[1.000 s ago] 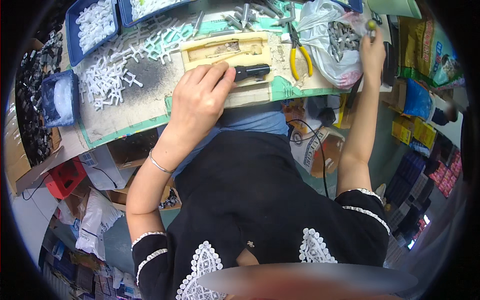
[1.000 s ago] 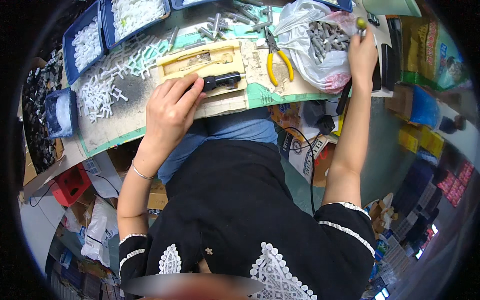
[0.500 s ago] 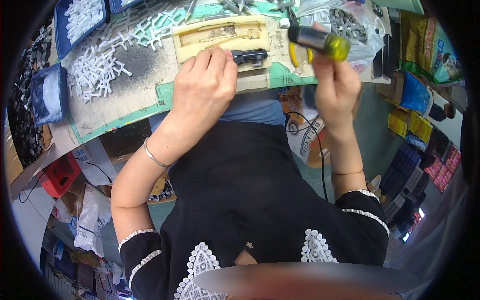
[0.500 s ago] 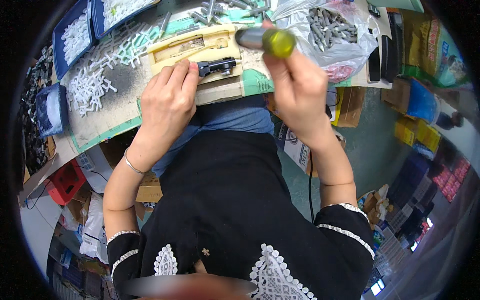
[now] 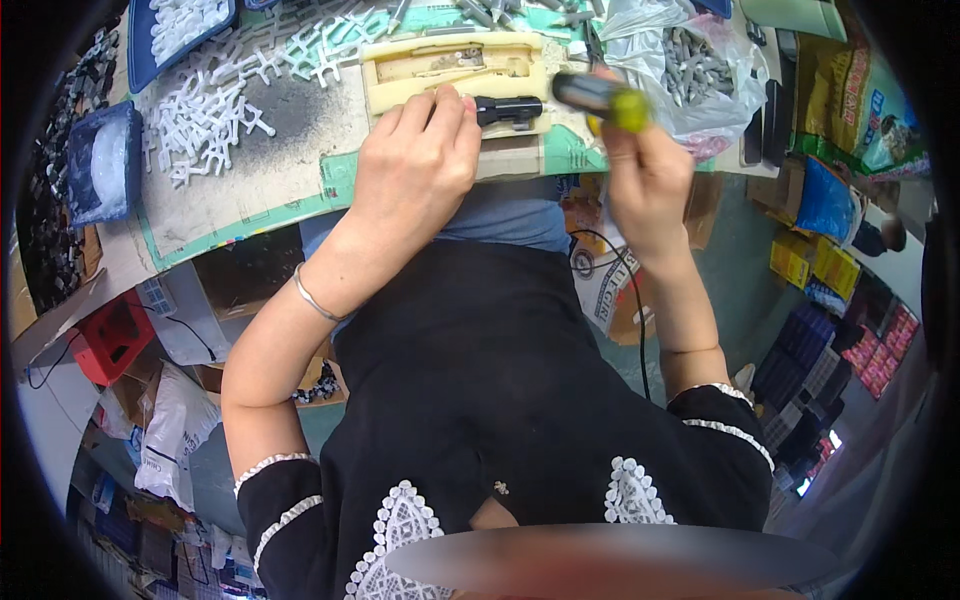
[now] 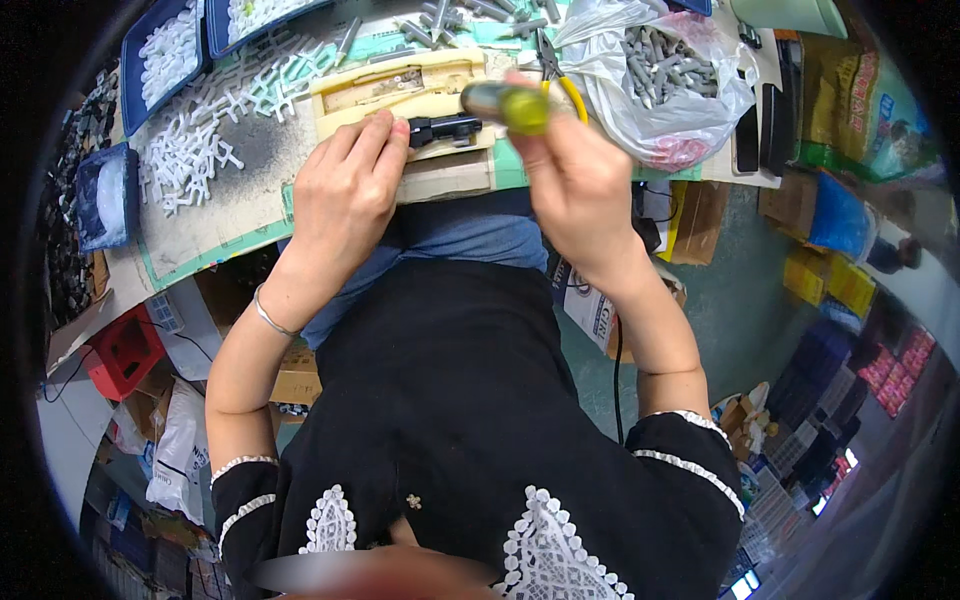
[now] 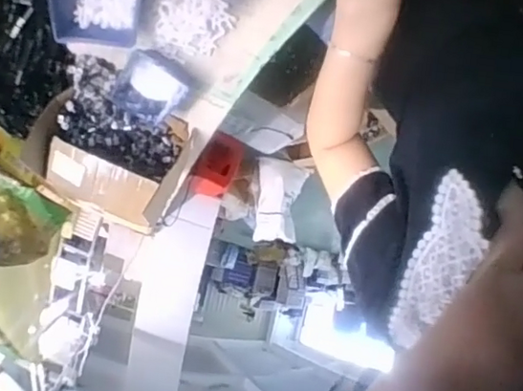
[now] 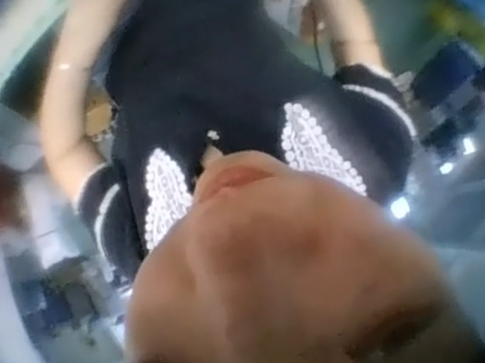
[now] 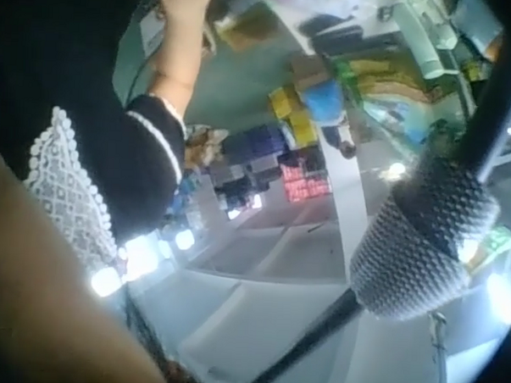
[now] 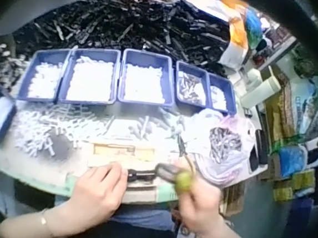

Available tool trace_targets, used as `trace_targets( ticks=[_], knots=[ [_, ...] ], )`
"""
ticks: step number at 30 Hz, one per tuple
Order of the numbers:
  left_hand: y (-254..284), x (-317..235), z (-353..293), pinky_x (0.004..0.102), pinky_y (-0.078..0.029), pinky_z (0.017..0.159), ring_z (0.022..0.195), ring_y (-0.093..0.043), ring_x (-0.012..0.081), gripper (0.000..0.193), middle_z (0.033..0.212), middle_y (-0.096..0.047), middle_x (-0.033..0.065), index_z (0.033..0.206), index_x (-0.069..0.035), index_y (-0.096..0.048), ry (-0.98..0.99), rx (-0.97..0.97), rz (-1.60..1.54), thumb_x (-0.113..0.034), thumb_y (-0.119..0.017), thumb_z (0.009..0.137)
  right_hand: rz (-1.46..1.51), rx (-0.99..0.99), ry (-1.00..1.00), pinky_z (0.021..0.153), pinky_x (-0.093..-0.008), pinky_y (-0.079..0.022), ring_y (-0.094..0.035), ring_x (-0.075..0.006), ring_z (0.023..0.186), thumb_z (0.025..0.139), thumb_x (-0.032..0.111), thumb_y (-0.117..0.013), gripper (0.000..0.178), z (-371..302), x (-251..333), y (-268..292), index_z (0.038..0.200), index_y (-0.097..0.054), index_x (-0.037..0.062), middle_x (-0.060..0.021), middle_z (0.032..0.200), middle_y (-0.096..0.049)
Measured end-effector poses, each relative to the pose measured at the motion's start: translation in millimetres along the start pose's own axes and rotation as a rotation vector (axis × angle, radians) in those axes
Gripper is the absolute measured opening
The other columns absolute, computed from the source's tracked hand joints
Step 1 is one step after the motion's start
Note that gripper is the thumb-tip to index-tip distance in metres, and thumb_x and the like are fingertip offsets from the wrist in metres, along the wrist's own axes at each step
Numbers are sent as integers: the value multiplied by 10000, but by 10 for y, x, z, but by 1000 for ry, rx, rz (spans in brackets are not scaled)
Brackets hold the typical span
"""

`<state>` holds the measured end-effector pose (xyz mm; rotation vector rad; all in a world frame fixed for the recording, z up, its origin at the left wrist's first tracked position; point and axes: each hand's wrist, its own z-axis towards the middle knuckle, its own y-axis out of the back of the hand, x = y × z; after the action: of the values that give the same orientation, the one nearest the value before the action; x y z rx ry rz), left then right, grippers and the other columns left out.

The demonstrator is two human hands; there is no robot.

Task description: The person assembles small plastic and metal components by inserting white pins and springs into plastic housings, then attaching metal plates. The assembly is performed by hand and with small tools like pliers and a screwdriver.

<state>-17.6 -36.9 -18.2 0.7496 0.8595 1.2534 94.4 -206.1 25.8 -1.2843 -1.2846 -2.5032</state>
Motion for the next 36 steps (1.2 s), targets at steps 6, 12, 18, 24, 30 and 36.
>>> trace_targets(
  ticks=[6, 12, 18, 24, 30, 36],
  knots=[
    [31, -41, -8, 294, -466, 626, 777, -576, 201, 146, 950, -620, 117, 852, 29, -635, 112, 10, -101, -42, -584, 735, -220, 253, -155, 535, -362, -448, -582, -351, 624, 923, 174, -523, 183, 59, -44, 26, 1008, -602, 32, -185, 710, -590],
    [66, -515, -238, 250, -423, 489, 600, -537, 148, 180, 1218, -566, 134, 841, -6, -627, 278, 124, -115, -73, -564, 686, -2, 136, 194, 550, -372, -471, -610, -315, 650, 885, 151, -554, 175, 312, 232, -140, 994, -595, 21, -141, 749, -630],
    [-60, -557, -381, 234, -384, 391, 408, -469, 103, 52, 1292, -522, 121, 700, -71, -560, 307, 113, -36, -120, -563, 682, -7, 252, 118, 542, -377, -484, -621, -294, 653, 875, 229, -562, 250, 394, 346, -286, 1072, -586, 76, -116, 741, -636],
    [-115, -559, -445, 241, -405, 401, 411, -507, 95, 36, 1290, -520, 113, 693, -94, -563, 315, 79, -91, -129, -568, 688, -270, 440, 236, 531, -364, -478, -621, -282, 657, 878, 214, -561, 261, 330, 266, -405, 1098, -600, 81, -115, 755, -633],
    [-76, -564, -494, 279, -449, 429, 461, -550, 132, 137, 1105, -581, 73, 838, -83, -570, 340, 221, -171, -120, -563, 707, -324, 586, 231, 521, -384, -469, -617, -297, 630, 875, 249, -561, 283, 347, 511, -514, 1100, -591, 81, -111, 736, -633],
    [-19, -535, -445, 283, -459, 430, 466, -563, 154, 215, 957, -571, 85, 909, -53, -595, 333, 219, -198, -76, -543, 701, -71, 436, 229, 520, -426, -463, -609, -326, 625, 893, 274, -523, 266, 573, 566, -589, 1079, -580, 93, -149, 682, -617]
  ],
)
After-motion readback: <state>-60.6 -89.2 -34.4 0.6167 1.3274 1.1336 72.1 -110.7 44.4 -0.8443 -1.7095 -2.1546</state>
